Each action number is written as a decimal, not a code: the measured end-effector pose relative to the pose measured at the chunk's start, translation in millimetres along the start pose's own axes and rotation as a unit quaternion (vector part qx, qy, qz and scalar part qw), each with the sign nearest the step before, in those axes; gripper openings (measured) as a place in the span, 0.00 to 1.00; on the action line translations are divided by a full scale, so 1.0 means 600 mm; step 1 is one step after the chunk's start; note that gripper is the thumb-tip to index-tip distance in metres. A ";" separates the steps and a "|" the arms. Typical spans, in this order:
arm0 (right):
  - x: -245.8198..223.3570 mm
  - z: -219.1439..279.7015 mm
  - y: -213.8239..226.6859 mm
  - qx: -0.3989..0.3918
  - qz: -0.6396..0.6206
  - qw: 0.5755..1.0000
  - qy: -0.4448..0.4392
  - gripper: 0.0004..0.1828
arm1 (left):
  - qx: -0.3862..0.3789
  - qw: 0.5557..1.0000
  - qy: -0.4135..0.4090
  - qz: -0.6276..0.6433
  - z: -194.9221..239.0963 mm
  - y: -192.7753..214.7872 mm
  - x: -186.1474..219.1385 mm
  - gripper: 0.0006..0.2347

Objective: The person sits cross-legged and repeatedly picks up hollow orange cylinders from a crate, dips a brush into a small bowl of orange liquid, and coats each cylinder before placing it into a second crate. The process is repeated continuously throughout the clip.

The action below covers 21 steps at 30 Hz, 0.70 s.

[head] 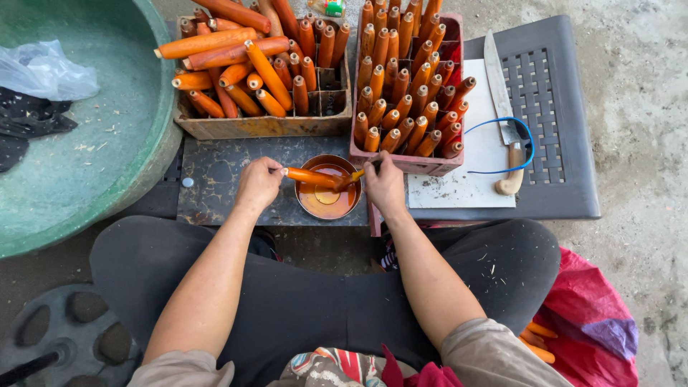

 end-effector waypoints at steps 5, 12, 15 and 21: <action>-0.045 0.013 -0.002 -0.004 0.135 0.986 0.102 0.13 | 0.014 0.995 -0.095 -0.012 0.012 0.010 0.032 0.06; -0.070 0.019 -0.002 -0.023 0.119 0.989 0.090 0.12 | -0.074 0.988 0.078 0.112 0.029 0.001 0.038 0.07; -0.079 0.021 0.007 -0.011 0.042 0.996 0.078 0.12 | -0.075 0.990 0.084 0.090 0.032 0.005 0.050 0.07; -0.058 0.021 -0.005 -0.078 -0.159 0.982 -0.060 0.09 | -0.068 0.992 0.086 0.064 0.036 0.010 0.056 0.07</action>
Point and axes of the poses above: each hand's wrist, its own z-axis away from the middle knuckle, its own y-axis out of the back of the hand, x = y × z, the point moved 7 cm from there along -z, towards the middle knuckle, and after that the axes turned 8 degrees about z, right-handed, at the moved point
